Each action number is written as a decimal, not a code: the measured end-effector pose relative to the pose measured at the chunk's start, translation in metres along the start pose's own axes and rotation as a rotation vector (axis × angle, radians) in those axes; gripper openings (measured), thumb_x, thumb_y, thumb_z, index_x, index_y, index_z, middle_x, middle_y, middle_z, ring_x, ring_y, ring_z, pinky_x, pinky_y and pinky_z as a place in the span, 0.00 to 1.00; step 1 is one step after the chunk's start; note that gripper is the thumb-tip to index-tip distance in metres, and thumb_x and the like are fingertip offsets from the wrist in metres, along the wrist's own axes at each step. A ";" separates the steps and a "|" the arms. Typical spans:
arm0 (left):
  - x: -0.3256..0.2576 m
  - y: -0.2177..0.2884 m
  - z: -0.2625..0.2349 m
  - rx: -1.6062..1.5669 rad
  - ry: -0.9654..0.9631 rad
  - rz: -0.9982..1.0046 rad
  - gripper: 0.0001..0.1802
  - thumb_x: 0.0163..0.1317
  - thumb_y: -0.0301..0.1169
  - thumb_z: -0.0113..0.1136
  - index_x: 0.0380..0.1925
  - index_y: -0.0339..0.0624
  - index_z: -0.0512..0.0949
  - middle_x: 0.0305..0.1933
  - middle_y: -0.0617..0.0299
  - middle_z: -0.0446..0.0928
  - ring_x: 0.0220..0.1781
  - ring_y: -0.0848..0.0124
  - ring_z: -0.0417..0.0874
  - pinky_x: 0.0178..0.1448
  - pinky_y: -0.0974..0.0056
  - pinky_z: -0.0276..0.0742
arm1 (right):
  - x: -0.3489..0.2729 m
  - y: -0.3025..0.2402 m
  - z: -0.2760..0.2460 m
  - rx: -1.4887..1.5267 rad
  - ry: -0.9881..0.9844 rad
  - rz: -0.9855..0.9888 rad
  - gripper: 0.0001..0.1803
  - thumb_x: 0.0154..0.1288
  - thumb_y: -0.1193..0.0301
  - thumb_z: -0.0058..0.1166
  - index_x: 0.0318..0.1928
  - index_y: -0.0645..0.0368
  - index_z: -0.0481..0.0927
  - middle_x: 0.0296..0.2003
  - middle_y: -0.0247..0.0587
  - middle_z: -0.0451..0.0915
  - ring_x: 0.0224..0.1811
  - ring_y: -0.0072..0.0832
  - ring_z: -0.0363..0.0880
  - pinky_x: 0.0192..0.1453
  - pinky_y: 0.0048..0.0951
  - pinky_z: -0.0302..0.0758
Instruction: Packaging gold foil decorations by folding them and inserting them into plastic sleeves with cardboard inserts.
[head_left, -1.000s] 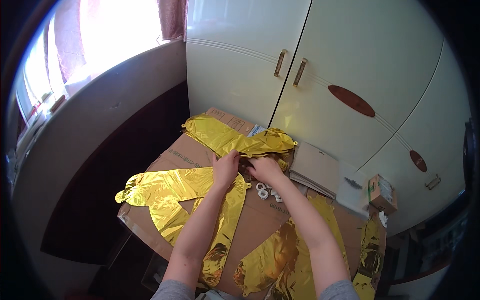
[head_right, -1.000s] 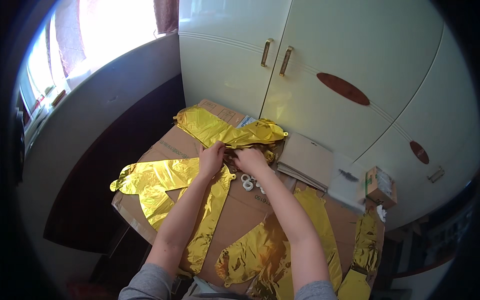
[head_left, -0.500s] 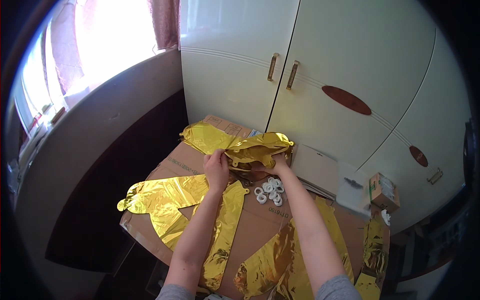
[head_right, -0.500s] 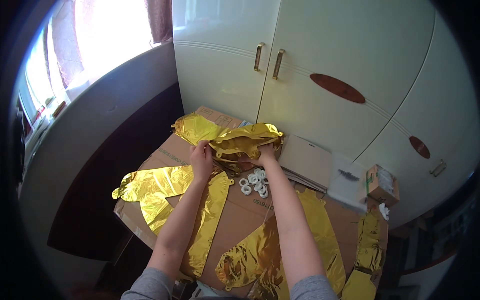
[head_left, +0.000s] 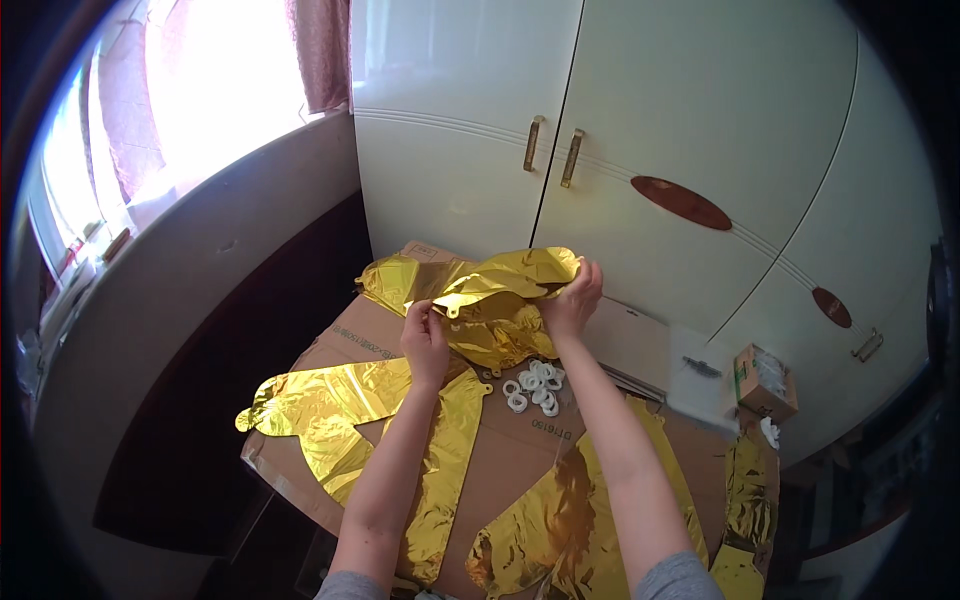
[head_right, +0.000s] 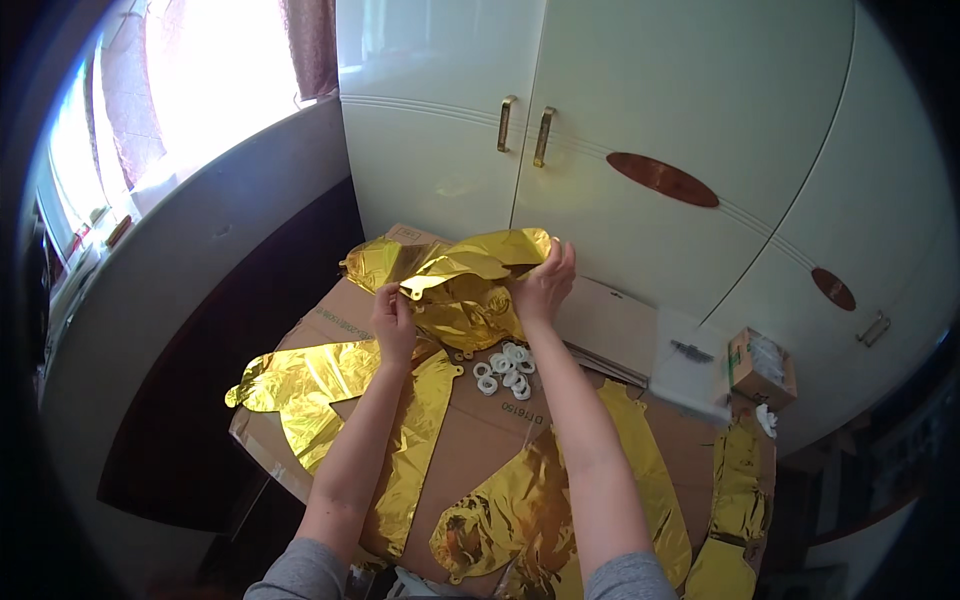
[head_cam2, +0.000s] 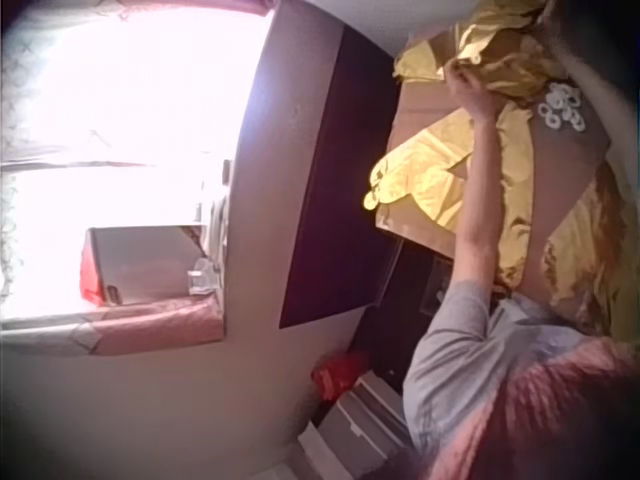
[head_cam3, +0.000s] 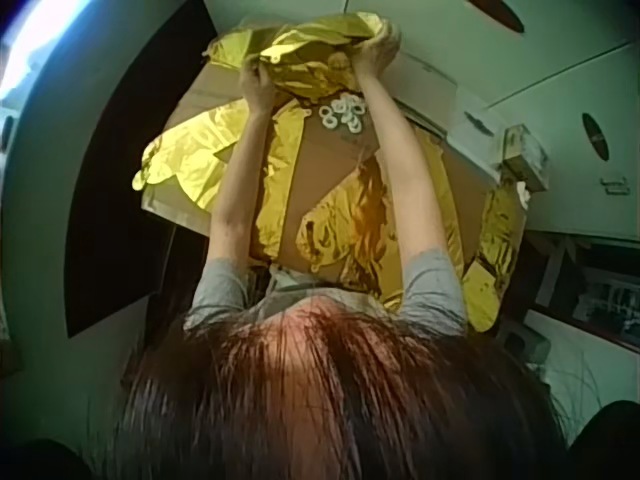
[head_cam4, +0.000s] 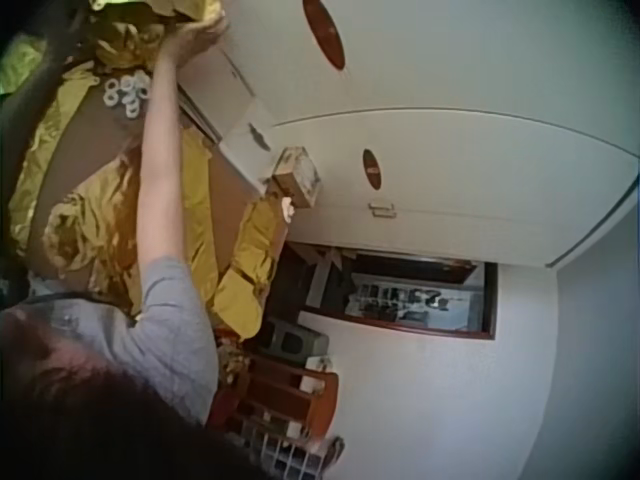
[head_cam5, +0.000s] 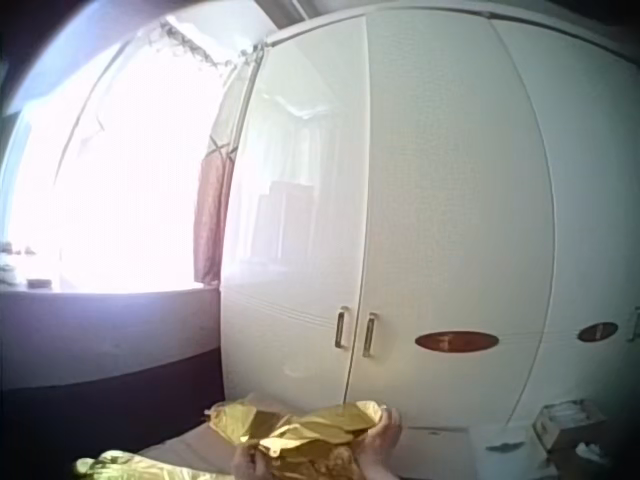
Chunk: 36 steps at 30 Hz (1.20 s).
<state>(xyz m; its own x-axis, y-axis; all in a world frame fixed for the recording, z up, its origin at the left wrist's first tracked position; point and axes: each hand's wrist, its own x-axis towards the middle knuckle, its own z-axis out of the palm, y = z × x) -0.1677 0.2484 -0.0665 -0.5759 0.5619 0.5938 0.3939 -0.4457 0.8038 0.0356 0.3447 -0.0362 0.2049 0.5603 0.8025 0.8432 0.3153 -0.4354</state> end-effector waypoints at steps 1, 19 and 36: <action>0.000 0.000 0.000 -0.002 0.004 0.002 0.06 0.70 0.25 0.52 0.43 0.36 0.76 0.28 0.57 0.77 0.28 0.69 0.78 0.35 0.65 0.74 | 0.008 -0.011 -0.009 0.032 0.103 -0.094 0.42 0.50 0.53 0.71 0.63 0.51 0.66 0.67 0.52 0.58 0.67 0.47 0.61 0.67 0.56 0.56; -0.018 0.009 0.006 0.329 0.049 0.607 0.33 0.44 0.22 0.71 0.50 0.46 0.65 0.56 0.47 0.60 0.55 0.48 0.70 0.54 0.49 0.76 | 0.104 -0.100 -0.091 0.108 -0.208 -0.589 0.03 0.64 0.67 0.56 0.35 0.46 0.82 0.31 0.27 0.84 0.41 0.27 0.80 0.59 0.41 0.59; 0.006 0.068 0.005 0.299 -0.964 -0.097 0.38 0.59 0.42 0.65 0.68 0.45 0.65 0.70 0.50 0.65 0.72 0.54 0.64 0.72 0.53 0.62 | 0.113 -0.083 -0.232 0.180 -0.166 -0.484 0.14 0.49 0.76 0.60 0.39 0.48 0.81 0.28 0.31 0.80 0.39 0.34 0.79 0.56 0.39 0.63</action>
<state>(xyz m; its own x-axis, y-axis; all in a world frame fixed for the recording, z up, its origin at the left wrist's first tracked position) -0.1406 0.2253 -0.0077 0.1565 0.9682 0.1951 0.6152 -0.2501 0.7477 0.1041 0.2046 0.1853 -0.2794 0.4275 0.8597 0.7205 0.6852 -0.1066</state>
